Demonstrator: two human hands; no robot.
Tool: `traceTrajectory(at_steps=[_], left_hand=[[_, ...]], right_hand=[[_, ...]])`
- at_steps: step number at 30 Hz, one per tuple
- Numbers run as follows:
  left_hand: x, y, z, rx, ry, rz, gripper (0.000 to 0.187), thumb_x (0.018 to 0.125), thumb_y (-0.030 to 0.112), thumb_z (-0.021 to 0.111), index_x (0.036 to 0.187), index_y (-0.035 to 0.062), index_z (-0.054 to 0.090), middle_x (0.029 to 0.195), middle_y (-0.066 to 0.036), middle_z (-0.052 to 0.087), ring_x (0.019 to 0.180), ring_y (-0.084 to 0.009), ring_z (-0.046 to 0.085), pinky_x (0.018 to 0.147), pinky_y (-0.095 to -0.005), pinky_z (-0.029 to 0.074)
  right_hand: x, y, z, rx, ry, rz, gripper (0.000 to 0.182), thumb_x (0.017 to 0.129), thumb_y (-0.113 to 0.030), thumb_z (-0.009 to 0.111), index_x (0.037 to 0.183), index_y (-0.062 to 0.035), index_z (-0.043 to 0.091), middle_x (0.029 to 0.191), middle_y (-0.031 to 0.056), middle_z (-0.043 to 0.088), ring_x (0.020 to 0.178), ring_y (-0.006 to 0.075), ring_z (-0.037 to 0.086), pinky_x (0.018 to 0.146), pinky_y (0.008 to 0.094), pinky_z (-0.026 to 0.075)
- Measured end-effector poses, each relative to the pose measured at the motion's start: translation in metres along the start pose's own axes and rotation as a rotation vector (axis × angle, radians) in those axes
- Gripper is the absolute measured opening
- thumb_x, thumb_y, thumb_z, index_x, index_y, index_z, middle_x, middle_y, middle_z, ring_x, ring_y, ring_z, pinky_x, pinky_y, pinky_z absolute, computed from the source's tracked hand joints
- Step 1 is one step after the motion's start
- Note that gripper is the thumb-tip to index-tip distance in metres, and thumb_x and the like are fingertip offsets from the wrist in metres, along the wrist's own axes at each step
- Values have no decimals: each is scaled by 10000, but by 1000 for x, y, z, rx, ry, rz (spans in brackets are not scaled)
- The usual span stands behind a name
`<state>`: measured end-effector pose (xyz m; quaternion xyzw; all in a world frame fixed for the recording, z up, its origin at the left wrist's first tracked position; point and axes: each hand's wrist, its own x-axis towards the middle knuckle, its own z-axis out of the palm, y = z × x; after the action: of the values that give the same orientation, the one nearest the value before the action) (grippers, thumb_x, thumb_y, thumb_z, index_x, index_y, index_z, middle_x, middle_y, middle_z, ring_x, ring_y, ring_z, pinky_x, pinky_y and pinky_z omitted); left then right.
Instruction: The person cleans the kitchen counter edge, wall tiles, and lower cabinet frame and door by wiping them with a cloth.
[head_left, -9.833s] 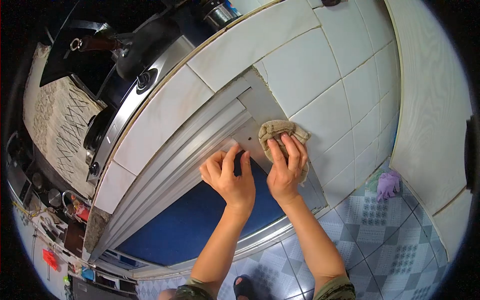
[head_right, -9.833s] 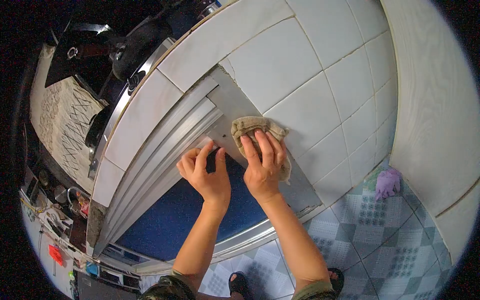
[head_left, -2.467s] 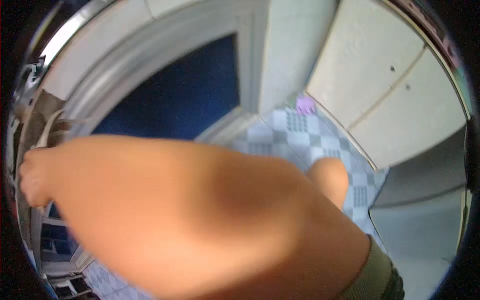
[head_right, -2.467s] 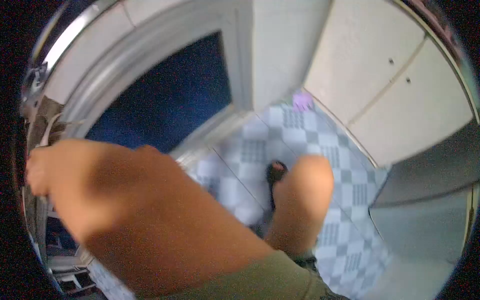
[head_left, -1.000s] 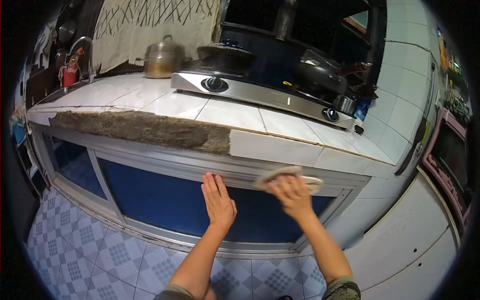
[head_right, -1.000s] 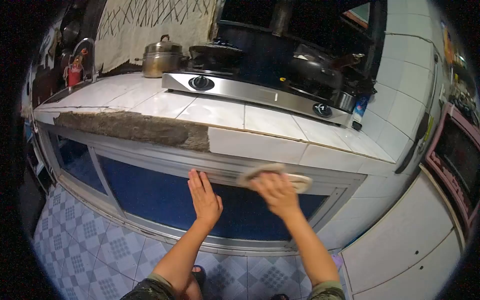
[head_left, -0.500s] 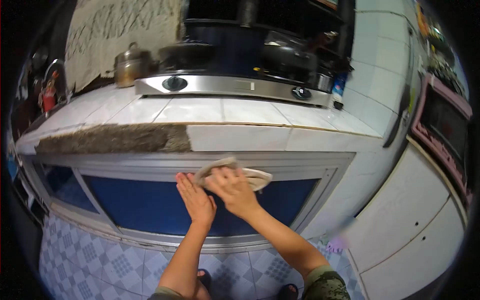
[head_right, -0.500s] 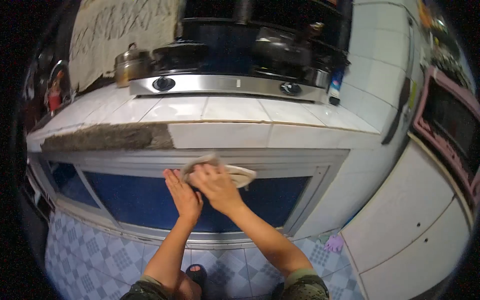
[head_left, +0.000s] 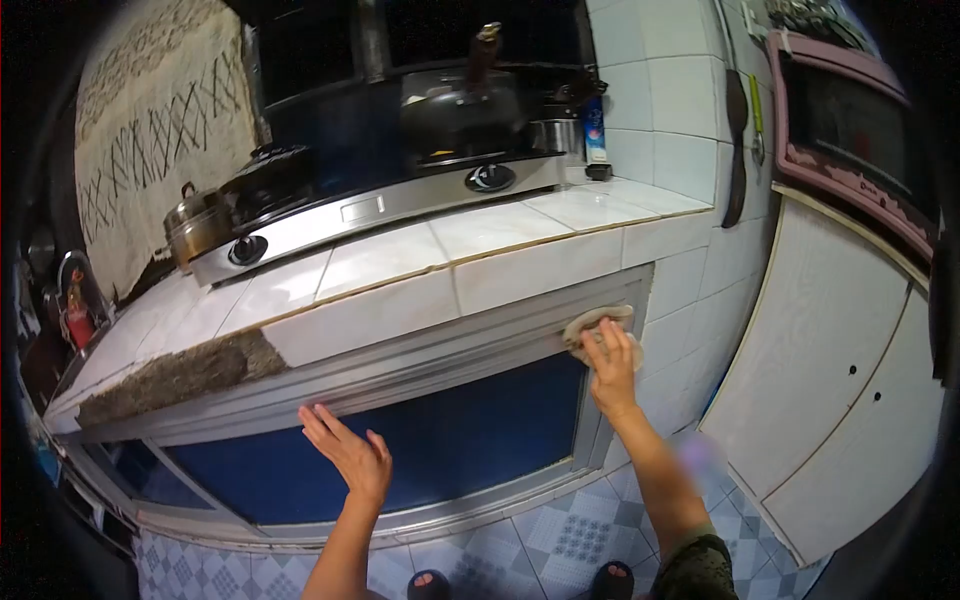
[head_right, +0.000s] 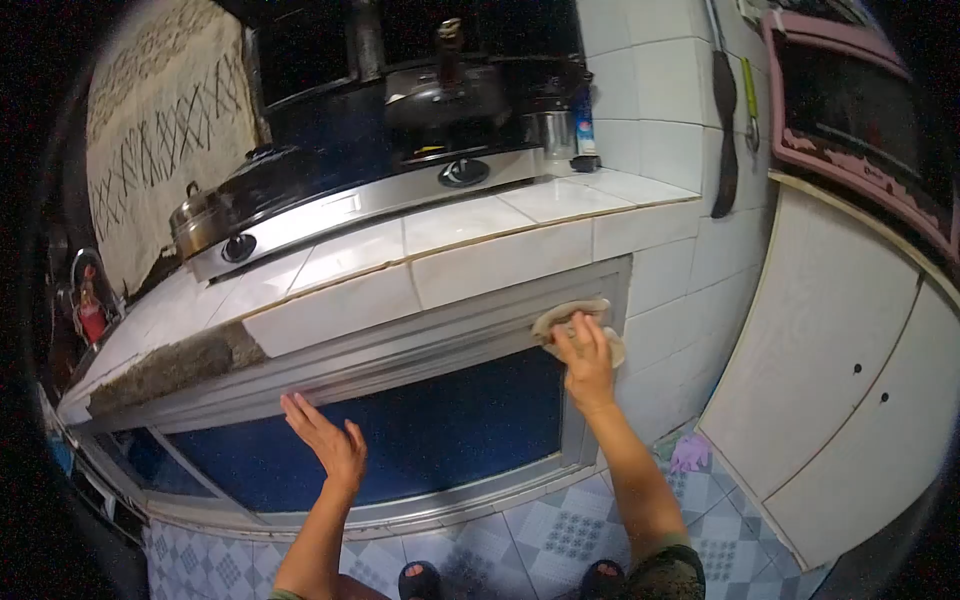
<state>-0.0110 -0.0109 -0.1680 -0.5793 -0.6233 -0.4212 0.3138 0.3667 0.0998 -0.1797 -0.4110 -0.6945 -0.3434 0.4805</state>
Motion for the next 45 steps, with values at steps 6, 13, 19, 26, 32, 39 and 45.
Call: traceTrajectory(at_steps=[6, 13, 19, 26, 32, 39, 45], left_hand=[[12, 63, 7, -124, 74, 456, 756, 744, 81, 606, 1437, 21, 309, 1490, -249, 216, 1387, -447, 189, 1111, -617, 130], [84, 158, 32, 49, -185, 1042, 682, 751, 202, 637, 1404, 168, 443, 1513, -48, 322, 1407, -238, 268, 1129, -552, 162], [138, 202, 57, 355, -81, 1378, 623, 790, 260, 606, 1394, 217, 461, 1519, -27, 316, 1412, -217, 263, 1152, -516, 146], [136, 210, 56, 376, -77, 1353, 604, 806, 265, 638, 1387, 231, 474, 1495, -7, 365, 1403, -230, 291, 1148, -519, 159], [135, 210, 56, 387, -70, 1363, 612, 790, 268, 647, 1378, 220, 487, 1487, -13, 378, 1393, -252, 307, 1145, -529, 157], [133, 209, 60, 374, -71, 1340, 595, 801, 251, 630, 1378, 218, 487, 1489, -25, 376, 1393, -254, 305, 1141, -538, 162], [132, 210, 57, 376, -125, 1289, 608, 808, 259, 634, 1392, 242, 466, 1508, -6, 340, 1407, -238, 276, 1154, -536, 143]], right_hand=[[22, 18, -21, 86, 404, 366, 527, 769, 111, 444, 1277, -2, 530, 1385, 159, 451, 1238, 361, 407, 1036, 437, 343], [54, 33, -6, -14, 263, 351, 418, 828, 15, 503, 1227, -74, 590, 1387, 117, 470, 1269, 321, 414, 1023, 446, 324], [-80, 16, 25, -25, 68, 382, 432, 824, -55, 535, 1247, -130, 584, 1423, 93, 426, 1317, 316, 352, 1031, 491, 298], [-122, 2, 23, 68, -79, 487, 525, 769, -151, 609, 1290, -141, 551, 1454, 105, 375, 1357, 332, 281, 1055, 537, 256], [24, 28, -10, 169, 177, 456, 611, 739, -161, 639, 1335, -166, 510, 1455, 57, 391, 1330, 283, 347, 1048, 509, 302], [-64, 27, 19, 37, 93, 361, 643, 714, -185, 671, 1336, -196, 509, 1422, 36, 414, 1339, 268, 334, 1048, 505, 307], [-272, -7, 51, 80, -354, 449, 564, 759, -252, 677, 1293, -141, 531, 1437, 102, 329, 1367, 328, 236, 1095, 541, 240]])
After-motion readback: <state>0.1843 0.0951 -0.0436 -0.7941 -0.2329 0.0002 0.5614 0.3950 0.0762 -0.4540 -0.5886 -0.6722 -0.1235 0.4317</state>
